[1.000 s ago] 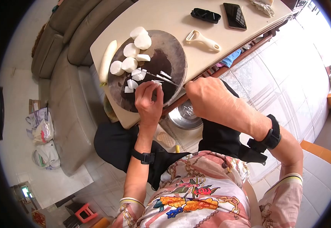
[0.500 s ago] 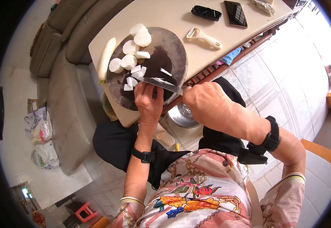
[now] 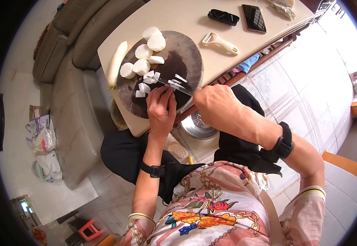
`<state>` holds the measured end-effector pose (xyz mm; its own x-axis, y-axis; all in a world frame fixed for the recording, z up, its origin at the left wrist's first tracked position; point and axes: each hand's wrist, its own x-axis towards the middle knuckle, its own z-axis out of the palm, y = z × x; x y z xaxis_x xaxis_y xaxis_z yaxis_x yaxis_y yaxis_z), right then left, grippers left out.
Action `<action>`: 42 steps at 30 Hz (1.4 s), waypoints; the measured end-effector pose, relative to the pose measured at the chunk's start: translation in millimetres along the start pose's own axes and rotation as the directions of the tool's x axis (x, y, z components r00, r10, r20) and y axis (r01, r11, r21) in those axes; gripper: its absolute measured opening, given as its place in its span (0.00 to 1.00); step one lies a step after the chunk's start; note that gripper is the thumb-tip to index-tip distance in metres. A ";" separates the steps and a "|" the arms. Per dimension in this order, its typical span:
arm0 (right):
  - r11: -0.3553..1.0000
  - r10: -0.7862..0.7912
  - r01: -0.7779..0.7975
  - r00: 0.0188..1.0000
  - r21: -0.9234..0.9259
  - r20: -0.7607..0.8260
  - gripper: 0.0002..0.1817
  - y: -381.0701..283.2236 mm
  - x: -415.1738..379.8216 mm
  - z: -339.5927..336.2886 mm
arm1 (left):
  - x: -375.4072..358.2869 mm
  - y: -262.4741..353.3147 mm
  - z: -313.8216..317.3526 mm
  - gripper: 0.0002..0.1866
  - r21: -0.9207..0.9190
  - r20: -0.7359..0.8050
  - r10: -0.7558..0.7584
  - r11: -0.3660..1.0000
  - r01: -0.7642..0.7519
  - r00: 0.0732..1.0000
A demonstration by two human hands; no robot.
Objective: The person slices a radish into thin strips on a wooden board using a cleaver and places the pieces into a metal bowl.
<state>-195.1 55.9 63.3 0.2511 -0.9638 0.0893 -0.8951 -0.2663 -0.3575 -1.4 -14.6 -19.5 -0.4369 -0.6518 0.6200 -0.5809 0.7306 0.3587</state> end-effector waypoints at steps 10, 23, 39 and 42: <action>0.996 -0.081 0.083 0.994 -0.020 0.067 0.03 -10.6 -5.4 -9.8 | -2.8 -2.8 2.3 0.09 0.029 0.007 0.003 1.000 -0.003 1.000; 0.999 -0.028 0.030 0.998 -0.031 0.051 0.04 -11.8 -9.7 -8.8 | -5.5 -3.3 5.8 0.09 0.043 -0.047 0.038 0.998 -0.036 0.998; 0.997 -0.067 0.066 0.997 -0.045 -0.038 0.02 -15.8 3.0 9.4 | -6.0 -3.5 5.0 0.08 0.038 -0.058 0.039 0.999 -0.037 0.998; 0.997 -0.059 0.058 0.998 -0.051 -0.011 0.03 -14.8 -5.7 -0.7 | -6.3 -3.0 6.7 0.09 0.040 -0.055 0.028 0.999 -0.026 0.998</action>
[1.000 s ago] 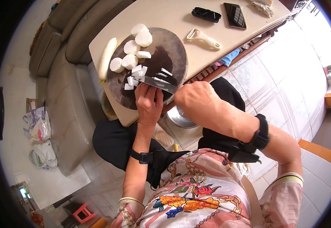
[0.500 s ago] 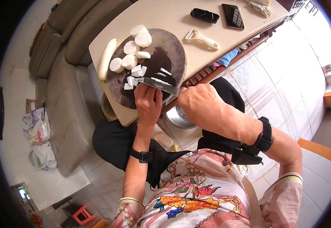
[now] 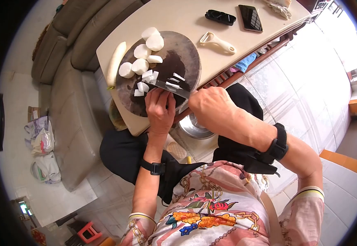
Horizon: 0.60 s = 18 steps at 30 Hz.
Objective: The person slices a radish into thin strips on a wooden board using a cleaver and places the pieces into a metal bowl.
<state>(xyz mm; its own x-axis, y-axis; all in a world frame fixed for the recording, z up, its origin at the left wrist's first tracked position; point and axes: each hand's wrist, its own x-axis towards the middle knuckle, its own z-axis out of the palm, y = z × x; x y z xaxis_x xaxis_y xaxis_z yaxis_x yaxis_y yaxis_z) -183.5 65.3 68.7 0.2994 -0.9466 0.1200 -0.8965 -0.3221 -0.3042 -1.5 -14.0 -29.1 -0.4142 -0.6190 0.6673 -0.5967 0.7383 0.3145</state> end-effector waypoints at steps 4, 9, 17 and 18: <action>0.999 -0.023 0.025 0.997 -0.023 0.070 0.04 -4.4 -7.9 -10.4 | -0.9 -0.9 -1.2 0.08 0.019 0.009 0.006 1.000 -0.006 1.000; 0.999 -0.020 0.025 0.995 -0.042 0.099 0.03 -4.8 -4.5 -7.7 | -0.1 -0.6 -1.5 0.08 0.016 0.023 -0.010 1.000 0.009 1.000; 1.000 0.018 -0.017 0.999 -0.024 0.051 0.02 -6.8 12.8 6.2 | -1.4 -0.5 -0.4 0.08 0.000 -0.042 0.021 1.000 -0.021 0.999; 0.999 0.049 -0.049 0.998 -0.002 0.028 0.02 -4.7 10.9 4.0 | -1.3 -0.2 0.4 0.08 -0.003 -0.045 0.023 1.000 -0.023 0.999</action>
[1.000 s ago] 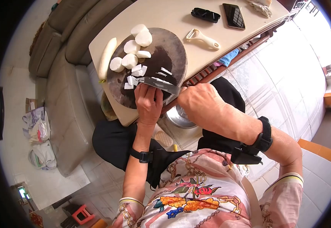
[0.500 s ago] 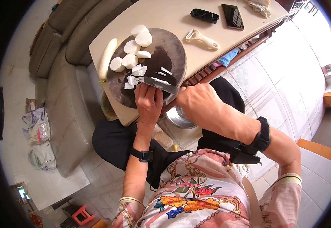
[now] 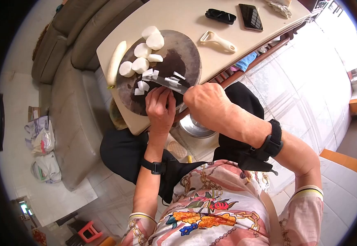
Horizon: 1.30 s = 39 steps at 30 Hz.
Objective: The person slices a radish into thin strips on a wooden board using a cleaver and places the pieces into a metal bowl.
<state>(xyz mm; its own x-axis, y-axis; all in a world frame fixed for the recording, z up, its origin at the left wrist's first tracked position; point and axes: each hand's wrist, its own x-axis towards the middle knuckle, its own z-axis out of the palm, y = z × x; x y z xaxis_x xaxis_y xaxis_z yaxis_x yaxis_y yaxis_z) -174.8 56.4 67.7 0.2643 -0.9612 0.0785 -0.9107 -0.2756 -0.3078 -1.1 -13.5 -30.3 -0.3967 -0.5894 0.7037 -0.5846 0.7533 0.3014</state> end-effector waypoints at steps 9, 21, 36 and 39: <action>0.997 -0.063 0.065 0.995 -0.035 0.074 0.04 1.4 -19.0 -15.8 | -1.6 -0.2 -1.7 0.08 0.031 0.020 -0.007 1.000 0.006 1.000; 1.000 -0.011 0.011 1.000 0.018 -0.005 0.04 3.3 -3.0 4.6 | 0.7 1.6 -2.4 0.08 -0.008 0.024 -0.053 0.999 0.053 0.998; 0.997 -0.079 0.080 0.995 -0.017 0.057 0.04 3.9 -7.4 -10.5 | -0.8 0.7 -0.8 0.08 0.023 0.020 -0.023 0.999 0.023 1.000; 0.998 -0.059 0.060 0.997 -0.021 0.056 0.04 1.5 -1.2 -3.5 | -1.5 1.3 -3.0 0.08 0.005 0.027 -0.033 0.999 0.033 0.999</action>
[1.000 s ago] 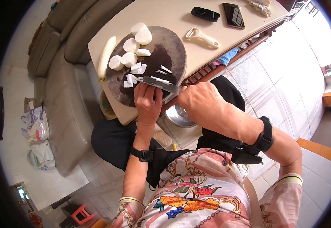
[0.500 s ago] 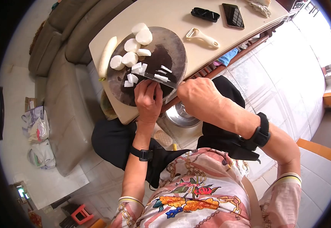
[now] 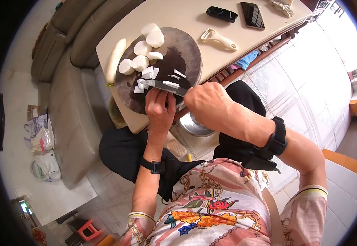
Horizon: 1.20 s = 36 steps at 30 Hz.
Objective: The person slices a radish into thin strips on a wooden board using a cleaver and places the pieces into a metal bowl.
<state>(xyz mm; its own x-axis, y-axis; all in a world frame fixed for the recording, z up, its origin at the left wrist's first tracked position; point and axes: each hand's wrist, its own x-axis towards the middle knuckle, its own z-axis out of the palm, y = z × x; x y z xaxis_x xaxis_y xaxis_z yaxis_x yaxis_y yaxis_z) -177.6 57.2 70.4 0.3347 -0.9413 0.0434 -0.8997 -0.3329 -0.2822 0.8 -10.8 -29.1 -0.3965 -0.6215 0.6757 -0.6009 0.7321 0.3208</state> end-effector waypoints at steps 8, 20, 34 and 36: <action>0.999 0.020 -0.018 0.999 0.046 -0.051 0.05 12.7 -10.1 1.4 | -0.4 -0.4 1.8 0.08 -0.018 -0.033 -0.001 1.000 0.000 0.999; 1.000 -0.021 0.021 1.000 0.012 -0.007 0.04 1.2 1.1 1.9 | -1.2 -1.8 -0.2 0.09 -0.014 0.031 -0.016 1.000 0.017 0.999; 0.998 -0.003 0.004 1.000 0.069 -0.012 0.05 13.9 -11.4 -11.0 | -0.5 -0.7 1.1 0.09 0.005 -0.033 0.006 1.000 -0.006 0.999; 0.999 -0.010 0.008 0.999 0.043 0.035 0.05 14.6 -11.1 -13.8 | -1.3 -0.9 1.7 0.09 0.002 -0.028 0.010 1.000 -0.010 1.000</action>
<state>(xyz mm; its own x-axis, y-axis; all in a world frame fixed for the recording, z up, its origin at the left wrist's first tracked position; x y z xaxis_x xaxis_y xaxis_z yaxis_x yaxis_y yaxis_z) -198.3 62.0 79.1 0.3532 -0.9355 0.0123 -0.8841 -0.3380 -0.3228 0.7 -11.1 -31.4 -0.3831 -0.6060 0.6971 -0.5985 0.7377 0.3124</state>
